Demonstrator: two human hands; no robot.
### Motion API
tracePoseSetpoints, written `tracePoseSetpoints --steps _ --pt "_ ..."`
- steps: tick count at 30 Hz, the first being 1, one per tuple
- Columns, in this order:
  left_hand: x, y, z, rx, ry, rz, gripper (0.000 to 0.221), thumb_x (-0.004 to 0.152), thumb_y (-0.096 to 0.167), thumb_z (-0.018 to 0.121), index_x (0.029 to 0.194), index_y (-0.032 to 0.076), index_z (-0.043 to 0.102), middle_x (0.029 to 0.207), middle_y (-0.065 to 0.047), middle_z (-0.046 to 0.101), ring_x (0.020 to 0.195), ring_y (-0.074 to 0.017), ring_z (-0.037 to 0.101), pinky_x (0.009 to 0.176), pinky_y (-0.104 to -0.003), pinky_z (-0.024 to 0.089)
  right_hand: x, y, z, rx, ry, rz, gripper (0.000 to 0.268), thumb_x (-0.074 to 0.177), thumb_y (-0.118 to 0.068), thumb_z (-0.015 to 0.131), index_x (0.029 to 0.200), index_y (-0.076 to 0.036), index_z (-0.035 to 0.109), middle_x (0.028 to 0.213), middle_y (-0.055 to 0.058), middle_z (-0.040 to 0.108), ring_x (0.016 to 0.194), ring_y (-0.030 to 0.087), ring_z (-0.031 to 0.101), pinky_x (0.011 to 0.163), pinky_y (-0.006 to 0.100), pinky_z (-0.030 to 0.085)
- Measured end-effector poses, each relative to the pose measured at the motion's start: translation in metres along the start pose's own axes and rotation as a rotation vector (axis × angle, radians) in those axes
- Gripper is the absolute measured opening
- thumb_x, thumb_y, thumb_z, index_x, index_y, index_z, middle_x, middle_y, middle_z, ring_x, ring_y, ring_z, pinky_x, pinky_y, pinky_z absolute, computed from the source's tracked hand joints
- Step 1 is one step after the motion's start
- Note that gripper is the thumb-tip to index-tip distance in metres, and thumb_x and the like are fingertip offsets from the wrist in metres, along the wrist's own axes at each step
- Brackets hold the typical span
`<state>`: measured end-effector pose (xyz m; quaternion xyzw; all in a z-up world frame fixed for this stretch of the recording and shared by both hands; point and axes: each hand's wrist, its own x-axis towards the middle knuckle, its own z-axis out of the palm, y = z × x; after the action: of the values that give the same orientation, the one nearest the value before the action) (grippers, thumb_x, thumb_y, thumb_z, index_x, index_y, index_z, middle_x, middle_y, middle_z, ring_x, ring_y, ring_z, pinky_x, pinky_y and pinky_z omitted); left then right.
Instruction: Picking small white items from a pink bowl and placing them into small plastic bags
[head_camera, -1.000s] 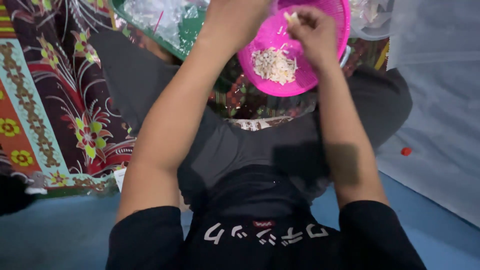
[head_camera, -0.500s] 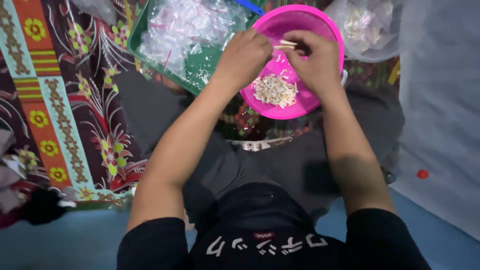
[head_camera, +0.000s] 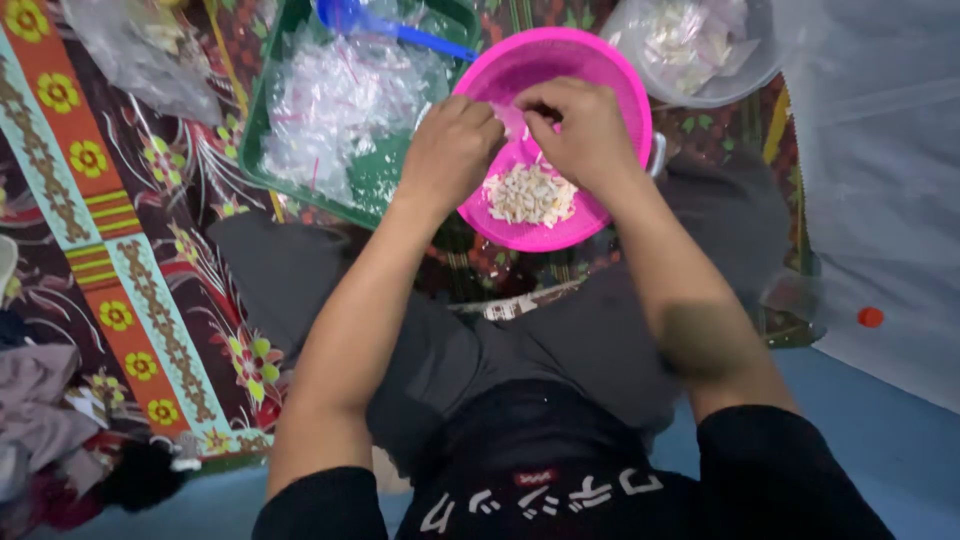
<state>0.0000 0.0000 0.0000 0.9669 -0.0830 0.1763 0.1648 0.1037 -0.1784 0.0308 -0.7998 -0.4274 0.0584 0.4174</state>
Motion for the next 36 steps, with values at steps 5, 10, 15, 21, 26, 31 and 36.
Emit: tracePoseSetpoints --steps 5,10,15,21,26,31,36 --pt "-0.001 -0.008 -0.001 -0.027 0.031 0.085 0.021 0.083 0.012 0.074 0.104 0.009 0.072 0.108 -0.014 0.067 0.101 -0.0353 0.065 0.081 -0.044 0.053 -0.012 0.025 0.011 0.125 -0.037 0.207 0.032 0.087 -0.027 0.084 0.112 -0.01 0.076 0.095 0.016 0.075 0.093 0.037 0.073 0.08 0.046 0.056" --pt "-0.004 0.001 -0.023 -0.148 0.039 0.06 0.01 0.09 0.021 0.078 0.096 0.013 0.076 0.118 -0.015 0.068 0.113 -0.0367 0.065 0.091 -0.044 0.051 -0.023 0.035 0.018 0.136 -0.104 0.42 0.018 0.086 -0.025 0.077 0.1 -0.014 0.079 0.085 0.011 0.077 0.084 0.028 0.074 0.074 0.04 0.055" --pt "-0.009 -0.003 -0.024 -0.124 0.056 0.051 0.01 0.088 0.019 0.077 0.096 0.015 0.074 0.11 -0.009 0.069 0.106 -0.0321 0.067 0.088 -0.043 0.053 -0.018 0.025 0.02 0.428 -0.083 0.422 0.027 0.084 -0.016 0.077 0.111 -0.012 0.076 0.095 0.008 0.074 0.092 0.02 0.07 0.08 0.033 0.057" --pt "-0.008 0.002 -0.037 -0.424 0.124 -0.115 0.006 0.092 0.017 0.079 0.096 0.014 0.076 0.091 -0.008 0.072 0.089 -0.0326 0.071 0.08 -0.041 0.056 -0.018 0.016 0.021 0.622 -0.099 0.425 0.034 0.082 -0.004 0.076 0.116 -0.005 0.074 0.102 0.012 0.074 0.097 0.021 0.068 0.079 0.032 0.059" --pt "-0.009 0.01 -0.041 -0.583 0.129 -0.227 0.009 0.092 0.017 0.08 0.101 0.016 0.079 0.092 -0.005 0.076 0.088 -0.0292 0.074 0.079 -0.039 0.059 -0.016 0.011 0.016 0.54 -0.07 0.437 0.018 0.087 -0.011 0.076 0.105 -0.009 0.08 0.088 0.01 0.078 0.086 0.019 0.072 0.073 0.032 0.058" --pt "-0.008 0.012 -0.04 -0.644 0.174 -0.3 0.02 0.088 0.015 0.083 0.108 0.02 0.08 0.09 -0.002 0.079 0.085 -0.0244 0.076 0.077 -0.036 0.06 -0.019 0.016 0.02 0.572 -0.013 0.363 0.016 0.084 -0.013 0.084 0.1 -0.009 0.081 0.093 0.011 0.078 0.089 0.019 0.07 0.081 0.034 0.056" --pt "-0.004 0.012 -0.041 -0.656 0.192 -0.337 0.02 0.09 0.016 0.081 0.109 0.015 0.077 0.084 -0.009 0.077 0.083 -0.032 0.074 0.078 -0.043 0.059 -0.019 0.015 0.014 0.533 0.056 0.333 0.015 0.085 -0.01 0.083 0.1 -0.009 0.082 0.091 0.011 0.077 0.088 0.021 0.071 0.081 0.035 0.056"
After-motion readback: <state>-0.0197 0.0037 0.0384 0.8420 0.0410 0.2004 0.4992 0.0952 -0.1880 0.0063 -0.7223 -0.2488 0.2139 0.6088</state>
